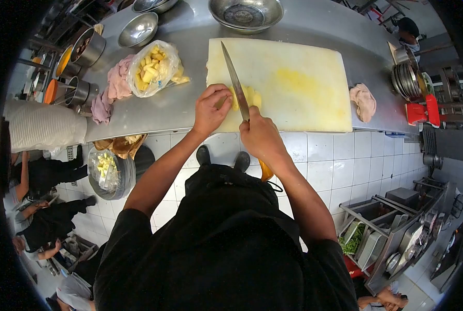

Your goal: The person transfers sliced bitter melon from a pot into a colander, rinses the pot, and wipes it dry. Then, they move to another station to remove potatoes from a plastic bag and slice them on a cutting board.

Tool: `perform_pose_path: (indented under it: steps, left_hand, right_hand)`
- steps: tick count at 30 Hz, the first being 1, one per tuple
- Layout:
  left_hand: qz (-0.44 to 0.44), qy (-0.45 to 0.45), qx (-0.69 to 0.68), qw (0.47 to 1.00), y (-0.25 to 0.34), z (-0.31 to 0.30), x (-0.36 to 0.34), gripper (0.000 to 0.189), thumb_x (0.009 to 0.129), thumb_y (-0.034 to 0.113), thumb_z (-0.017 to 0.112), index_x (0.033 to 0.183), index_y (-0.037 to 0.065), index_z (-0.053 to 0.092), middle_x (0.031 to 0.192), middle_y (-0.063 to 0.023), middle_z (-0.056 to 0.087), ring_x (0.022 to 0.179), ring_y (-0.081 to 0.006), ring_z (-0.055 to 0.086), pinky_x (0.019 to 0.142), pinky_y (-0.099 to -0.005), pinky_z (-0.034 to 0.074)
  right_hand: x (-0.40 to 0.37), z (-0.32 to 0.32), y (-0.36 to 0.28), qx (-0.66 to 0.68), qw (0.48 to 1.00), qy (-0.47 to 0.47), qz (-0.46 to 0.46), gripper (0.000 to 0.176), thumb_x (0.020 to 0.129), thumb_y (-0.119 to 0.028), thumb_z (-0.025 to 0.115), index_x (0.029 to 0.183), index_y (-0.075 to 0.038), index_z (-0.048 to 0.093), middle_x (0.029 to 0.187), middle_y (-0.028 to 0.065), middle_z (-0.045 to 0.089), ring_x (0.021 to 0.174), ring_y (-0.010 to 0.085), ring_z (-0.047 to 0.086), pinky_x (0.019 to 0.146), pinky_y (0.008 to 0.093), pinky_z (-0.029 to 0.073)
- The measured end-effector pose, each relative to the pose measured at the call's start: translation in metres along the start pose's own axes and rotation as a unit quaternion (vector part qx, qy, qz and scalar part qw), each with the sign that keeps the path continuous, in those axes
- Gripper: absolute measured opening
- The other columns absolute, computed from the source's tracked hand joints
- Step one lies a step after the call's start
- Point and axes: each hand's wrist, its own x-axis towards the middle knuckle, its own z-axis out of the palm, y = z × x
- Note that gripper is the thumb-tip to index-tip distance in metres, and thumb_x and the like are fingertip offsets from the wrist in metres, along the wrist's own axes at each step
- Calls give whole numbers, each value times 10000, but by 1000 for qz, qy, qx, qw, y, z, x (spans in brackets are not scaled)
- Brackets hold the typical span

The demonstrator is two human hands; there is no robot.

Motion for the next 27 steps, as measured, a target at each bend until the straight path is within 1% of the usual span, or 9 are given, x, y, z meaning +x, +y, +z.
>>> perform_pose_path:
  steps: [6, 12, 19, 22, 25, 27]
  left_hand:
    - [-1, -1, -1, 1000, 0, 0, 0, 122, 808, 18, 717, 929, 18, 715, 992, -77, 678, 875, -254, 681, 784, -323, 537]
    - [-5, -1, -3, 1000, -1, 1, 0, 117, 809, 22, 718, 926, 18, 713, 991, -75, 679, 871, -253, 681, 780, -321, 537]
    - [-12, -6, -3, 1000, -1, 0, 0, 123, 815, 32, 720, 936, 17, 714, 1000, -79, 679, 882, -250, 682, 786, -320, 536]
    - [-14, 9, -18, 1000, 3, 1, 1, 96, 788, 26, 721, 879, 5, 700, 960, -94, 672, 863, -294, 663, 774, -362, 541]
    - [-15, -8, -4, 1000, 1, -1, 0, 112, 821, 33, 719, 932, 15, 716, 1009, -84, 679, 899, -247, 683, 796, -320, 536]
    - [-8, 4, -11, 1000, 0, 0, 0, 105, 801, 29, 723, 904, 11, 711, 981, -90, 676, 876, -274, 672, 784, -346, 542]
  right_hand:
    - [-1, -2, -2, -1, 1000, -5, 2, 286, 939, -134, 483, 1138, 72, 483, 860, 323, 666, 878, 499, 647, 836, 561, 483]
    - [1, -2, -5, -24, 1000, -9, 14, 271, 939, -131, 483, 1123, 68, 486, 871, 330, 665, 887, 503, 645, 845, 563, 484]
    - [8, 3, -4, -21, 1000, -7, 8, 250, 935, -136, 494, 1085, 64, 482, 868, 334, 661, 899, 503, 646, 852, 565, 483]
    - [15, 7, -3, -26, 1000, -8, 9, 250, 932, -136, 495, 1083, 64, 483, 868, 335, 660, 902, 501, 647, 857, 563, 484]
    - [24, 8, -2, -23, 1000, -14, 11, 257, 928, -132, 494, 1092, 66, 486, 877, 337, 661, 906, 500, 647, 862, 561, 485]
    - [24, 9, -1, -22, 1000, -11, 6, 260, 925, -129, 494, 1094, 69, 485, 880, 339, 660, 905, 501, 646, 862, 561, 485]
